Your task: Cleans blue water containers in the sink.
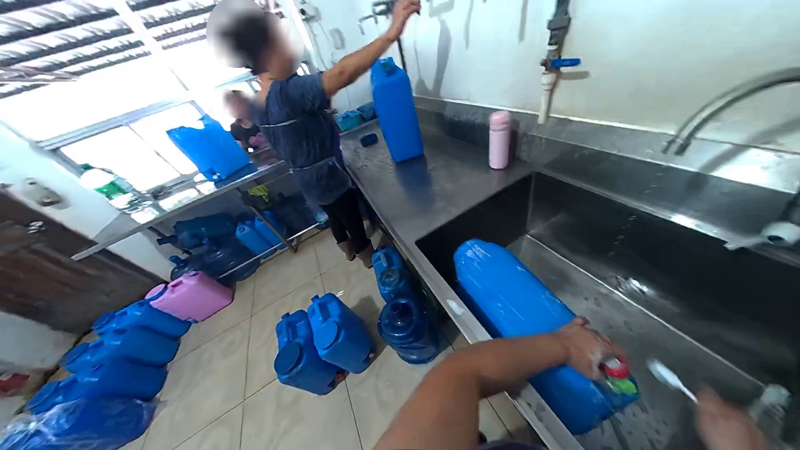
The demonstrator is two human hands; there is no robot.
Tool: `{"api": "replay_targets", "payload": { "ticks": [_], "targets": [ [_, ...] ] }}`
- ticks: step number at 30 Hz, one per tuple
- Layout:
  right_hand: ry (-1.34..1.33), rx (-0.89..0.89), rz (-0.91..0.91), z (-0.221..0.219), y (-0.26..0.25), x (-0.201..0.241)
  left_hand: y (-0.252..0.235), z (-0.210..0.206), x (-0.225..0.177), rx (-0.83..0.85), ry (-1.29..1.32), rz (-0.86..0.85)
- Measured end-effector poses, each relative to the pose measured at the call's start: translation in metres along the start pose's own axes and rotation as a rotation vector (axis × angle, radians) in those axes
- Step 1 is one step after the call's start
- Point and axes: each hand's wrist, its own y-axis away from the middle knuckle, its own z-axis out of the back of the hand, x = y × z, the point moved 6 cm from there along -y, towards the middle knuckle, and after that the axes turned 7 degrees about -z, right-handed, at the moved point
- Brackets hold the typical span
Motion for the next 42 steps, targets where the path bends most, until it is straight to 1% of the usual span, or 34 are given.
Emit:
{"api": "replay_targets", "payload": {
  "ticks": [1, 2, 3, 4, 5, 6, 7, 9, 10, 11, 12, 13, 14, 15, 17, 19, 20, 21, 22, 23, 25, 27, 28, 29, 31, 32, 33, 34, 35, 37, 38, 39, 40, 42],
  "targets": [
    [0.008, 0.009, 0.059, -0.001, 0.005, 0.014, 0.001, 0.000, -0.003, -0.006, 0.028, -0.007],
    [0.060, 0.039, 0.069, -0.014, 0.004, 0.021, 0.002, 0.002, -0.003, 0.010, 0.047, 0.006],
    [0.126, 0.080, 0.051, -0.033, -0.004, 0.015, 0.004, 0.004, -0.003, 0.039, 0.056, 0.032],
    [0.212, 0.101, 0.025, -0.044, -0.012, -0.004, 0.005, 0.006, -0.004, 0.062, 0.058, 0.056],
    [0.276, 0.101, 0.005, -0.043, -0.018, -0.023, 0.002, 0.008, -0.006, 0.071, 0.052, 0.069],
    [0.286, 0.093, 0.013, -0.033, -0.015, -0.028, 0.001, 0.010, -0.006, 0.076, 0.034, 0.081],
    [0.264, 0.105, 0.034, -0.017, -0.005, -0.014, 0.002, 0.012, -0.006, 0.089, 0.006, 0.100],
    [0.172, 0.178, 0.031, 0.012, 0.018, 0.042, 0.002, 0.015, -0.010, 0.110, -0.012, 0.105],
    [0.122, 0.196, 0.023, 0.011, 0.019, 0.057, 0.001, 0.013, -0.009, 0.098, 0.001, 0.076],
    [0.087, 0.210, 0.014, -0.002, 0.012, 0.054, -0.002, 0.008, -0.005, 0.069, 0.010, 0.029],
    [0.078, 0.228, -0.013, -0.017, 0.007, 0.036, -0.002, 0.000, -0.002, 0.032, 0.003, -0.028],
    [0.085, 0.236, -0.041, -0.024, 0.006, 0.013, -0.001, -0.007, -0.002, 0.015, 0.008, -0.057],
    [0.089, 0.214, -0.056, -0.019, 0.001, -0.005, -0.003, -0.006, -0.003, 0.009, 0.015, -0.053],
    [0.071, 0.158, -0.056, -0.010, -0.006, -0.009, -0.004, -0.002, 0.000, 0.022, 0.006, -0.021],
    [-0.033, 0.081, -0.051, 0.005, -0.001, 0.012, -0.006, -0.002, -0.001, 0.064, -0.038, 0.044],
    [-0.018, 0.022, 0.000, -0.017, 0.010, 0.021, -0.007, -0.007, -0.002, 0.112, -0.085, 0.086],
    [0.004, -0.024, 0.037, -0.036, 0.008, 0.009, -0.007, -0.008, -0.002, 0.124, -0.111, 0.086],
    [0.046, 0.070, -0.007, -0.039, 0.005, -0.006, -0.005, -0.005, -0.001, 0.103, -0.110, 0.060],
    [0.095, 0.142, -0.062, -0.028, -0.003, -0.020, -0.005, -0.002, 0.001, 0.067, -0.097, 0.020],
    [0.110, 0.152, -0.078, -0.015, -0.006, -0.026, -0.004, -0.002, 0.000, 0.069, -0.061, -0.010],
    [0.028, 0.085, -0.038, 0.004, 0.001, 0.000, -0.004, -0.003, -0.001, 0.099, -0.031, -0.020],
    [0.038, 0.119, 0.003, -0.018, 0.012, 0.023, -0.004, -0.007, -0.003, 0.129, -0.047, 0.032],
    [0.065, 0.157, 0.027, -0.037, 0.012, 0.018, -0.004, -0.007, -0.003, 0.137, -0.068, 0.064],
    [0.087, 0.160, 0.043, -0.042, 0.009, 0.007, -0.005, -0.004, -0.002, 0.143, -0.090, 0.102],
    [0.123, 0.103, 0.022, -0.017, 0.000, -0.010, -0.009, 0.000, 0.000, 0.165, -0.133, 0.160],
    [0.107, 0.089, -0.015, -0.003, 0.007, -0.005, -0.005, -0.005, -0.002, 0.181, -0.144, 0.162],
    [0.076, 0.075, -0.026, 0.009, 0.011, 0.010, -0.005, -0.005, -0.002, 0.168, -0.138, 0.141],
    [0.048, 0.083, -0.023, 0.011, 0.014, 0.025, -0.004, -0.004, -0.002, 0.136, -0.107, 0.101],
    [0.051, 0.099, 0.004, -0.001, 0.016, 0.030, -0.003, -0.004, -0.002, 0.100, -0.065, 0.048],
    [0.087, 0.110, 0.056, -0.041, 0.007, 0.002, 0.002, -0.002, -0.002, 0.066, -0.006, -0.024],
    [0.132, 0.129, 0.030, -0.040, -0.002, -0.016, 0.000, 0.002, 0.000, 0.056, -0.010, -0.019],
    [0.154, 0.141, -0.021, -0.027, -0.005, -0.027, -0.003, 0.003, 0.001, 0.070, -0.027, 0.005],
    [0.128, 0.143, -0.058, -0.014, 0.000, -0.026, -0.003, -0.001, 0.000, 0.111, -0.055, 0.033],
    [0.030, 0.105, -0.053, 0.007, 0.011, 0.011, -0.008, -0.003, -0.002, 0.186, -0.112, 0.081]
  ]
}}
